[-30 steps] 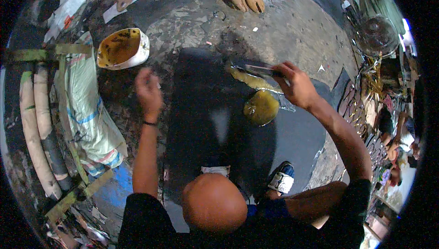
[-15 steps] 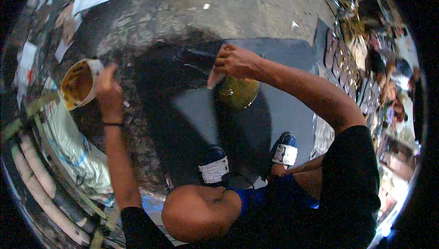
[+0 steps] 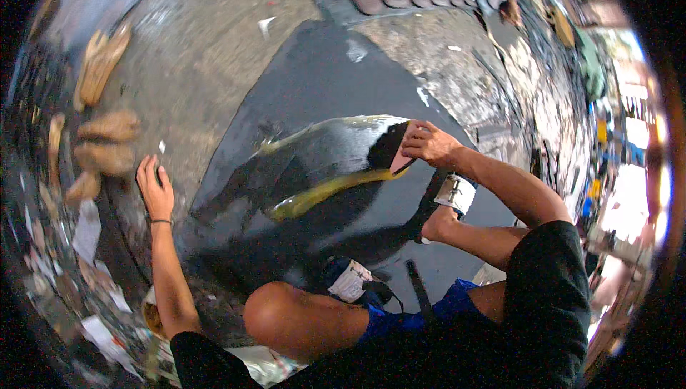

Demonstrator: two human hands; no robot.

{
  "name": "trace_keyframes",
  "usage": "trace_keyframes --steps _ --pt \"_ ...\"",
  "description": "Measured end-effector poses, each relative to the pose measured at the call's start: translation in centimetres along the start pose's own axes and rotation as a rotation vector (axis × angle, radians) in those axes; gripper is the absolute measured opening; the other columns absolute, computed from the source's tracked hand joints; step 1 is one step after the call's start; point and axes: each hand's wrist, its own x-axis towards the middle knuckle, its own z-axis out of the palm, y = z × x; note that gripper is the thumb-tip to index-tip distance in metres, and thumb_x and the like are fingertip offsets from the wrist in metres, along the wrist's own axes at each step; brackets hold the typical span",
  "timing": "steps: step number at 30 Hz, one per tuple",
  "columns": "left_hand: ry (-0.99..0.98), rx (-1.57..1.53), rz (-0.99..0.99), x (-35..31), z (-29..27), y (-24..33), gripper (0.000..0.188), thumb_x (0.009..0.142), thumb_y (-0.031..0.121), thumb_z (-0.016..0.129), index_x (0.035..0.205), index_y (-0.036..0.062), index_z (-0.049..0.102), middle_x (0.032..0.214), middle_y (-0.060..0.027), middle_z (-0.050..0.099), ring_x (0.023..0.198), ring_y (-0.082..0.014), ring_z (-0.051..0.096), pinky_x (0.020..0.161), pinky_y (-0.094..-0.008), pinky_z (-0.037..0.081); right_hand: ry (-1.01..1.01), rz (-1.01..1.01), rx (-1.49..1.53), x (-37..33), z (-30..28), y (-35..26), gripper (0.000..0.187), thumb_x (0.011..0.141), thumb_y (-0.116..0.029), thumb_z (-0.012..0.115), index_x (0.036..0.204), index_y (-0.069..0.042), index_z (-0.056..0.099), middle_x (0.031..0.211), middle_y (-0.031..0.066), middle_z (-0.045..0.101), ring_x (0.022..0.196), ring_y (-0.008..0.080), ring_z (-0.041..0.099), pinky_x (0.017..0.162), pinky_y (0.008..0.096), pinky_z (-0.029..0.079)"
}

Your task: The person sits on the floor and applies a yellow adhesive to a black sheet using a brush, then pours more adhesive from a metal can into a container. The person continues spreading adhesive and arranges brown flip-flops on the treated surface.

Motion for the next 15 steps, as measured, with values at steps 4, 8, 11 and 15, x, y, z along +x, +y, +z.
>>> trace_keyframes --steps 4,8,11,15 --pt "0.035 -0.109 0.041 3.5 2.9 2.5 0.037 0.095 0.029 0.049 0.112 -0.0022 0.06 0.117 -0.0259 0.056 0.11 -0.0434 0.051 0.097 -0.0502 0.04 0.022 0.32 0.221 -7.9 3.5 -0.2 0.031 0.078 -0.013 0.058 0.108 -0.017 0.066 0.112 0.0007 0.064 0.11 0.0225 0.057 0.104 0.0408 0.037" --pt "0.107 0.064 0.101 3.0 3.2 0.8 0.037 0.097 0.031 0.047 0.108 -0.002 0.06 0.118 -0.0244 0.053 0.109 -0.042 0.05 0.096 -0.0518 0.039 0.339 0.745 0.617 -9.0 1.1 -2.3 0.034 0.077 -0.007 0.061 0.111 -0.01 0.065 0.102 0.0153 0.067 0.1 0.0304 0.063 0.092 0.0403 0.047" --pt "0.068 0.096 0.164 3.3 3.5 0.1 0.039 0.098 0.034 0.045 0.111 -0.0013 0.056 0.12 -0.0241 0.05 0.11 -0.0414 0.047 0.097 -0.0527 0.037 0.604 1.385 0.74 -10.2 -2.7 -4.0 0.032 0.083 -0.005 0.065 0.115 -0.004 0.063 0.099 0.0124 0.069 0.093 0.0196 0.066 0.085 0.0355 0.052" --pt "-0.037 0.115 0.049 2.8 4.4 -2.5 0.045 0.1 0.038 0.038 0.119 -0.0004 0.05 0.129 -0.0247 0.041 0.118 -0.0391 0.04 0.099 -0.0538 0.033 1.18 1.505 0.954 -11.2 -0.8 -4.2 0.029 0.086 -0.017 0.068 0.105 0.005 0.064 0.088 0.012 0.07 0.076 0.0146 0.065 0.068 0.0322 0.053"
